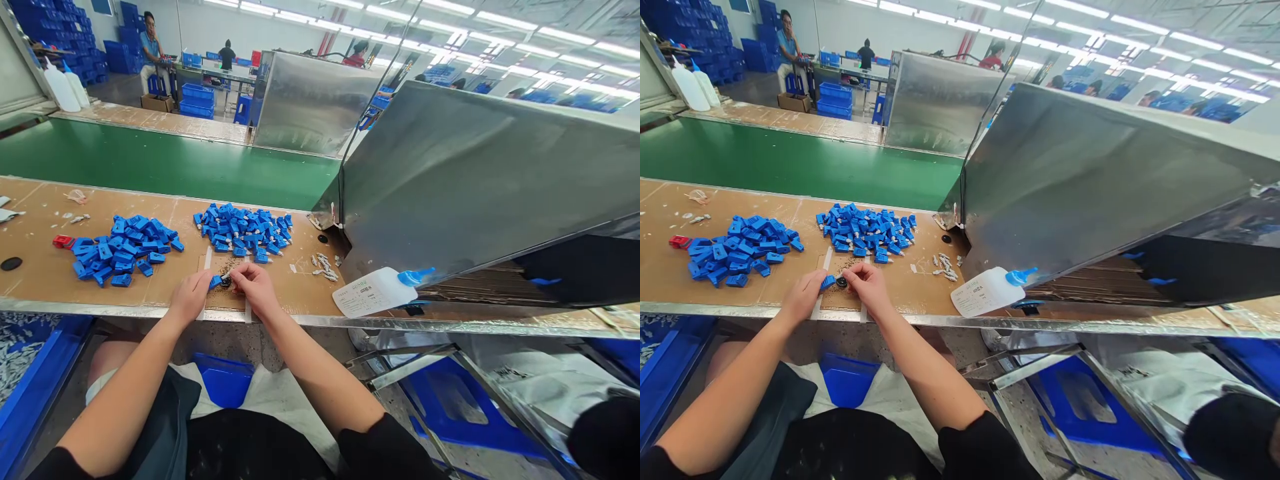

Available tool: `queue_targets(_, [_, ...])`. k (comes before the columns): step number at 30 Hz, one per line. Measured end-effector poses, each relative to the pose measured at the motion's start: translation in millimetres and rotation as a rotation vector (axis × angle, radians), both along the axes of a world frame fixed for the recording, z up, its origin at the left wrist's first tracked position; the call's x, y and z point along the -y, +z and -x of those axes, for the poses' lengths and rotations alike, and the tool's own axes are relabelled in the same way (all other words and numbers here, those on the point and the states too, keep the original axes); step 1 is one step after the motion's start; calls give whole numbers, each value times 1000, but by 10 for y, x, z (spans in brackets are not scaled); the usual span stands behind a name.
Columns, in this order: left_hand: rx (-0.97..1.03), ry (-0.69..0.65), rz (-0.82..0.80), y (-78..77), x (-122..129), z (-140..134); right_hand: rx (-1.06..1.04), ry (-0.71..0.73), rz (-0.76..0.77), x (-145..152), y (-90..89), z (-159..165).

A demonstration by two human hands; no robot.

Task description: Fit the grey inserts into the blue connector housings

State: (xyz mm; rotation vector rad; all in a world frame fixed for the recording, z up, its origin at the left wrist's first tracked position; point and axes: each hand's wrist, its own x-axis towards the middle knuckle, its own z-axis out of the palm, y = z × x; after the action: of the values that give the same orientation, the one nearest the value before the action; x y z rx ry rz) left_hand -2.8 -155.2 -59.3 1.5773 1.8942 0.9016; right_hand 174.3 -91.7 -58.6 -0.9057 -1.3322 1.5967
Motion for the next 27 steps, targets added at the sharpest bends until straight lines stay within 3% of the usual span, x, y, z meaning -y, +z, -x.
queue_targets(8, [149,84,-3,73,-46,-57,78,89,-154,7,-64,-34])
queue_targets(11, [145,46,-13,96,-73,-68,216,184,-371,-24,-74,-137])
queue_targets(16, [-35,-72,-30,131,-94,-93,458,278,-769,-6,-92,-295])
queue_targets(22, [-207,-84,-9,112,-85,-140,548,245,-874,112,-153,-316])
queue_targets(27, [-220,-40,-23,110,-77,-206,557,272,-922,86,-178,-322])
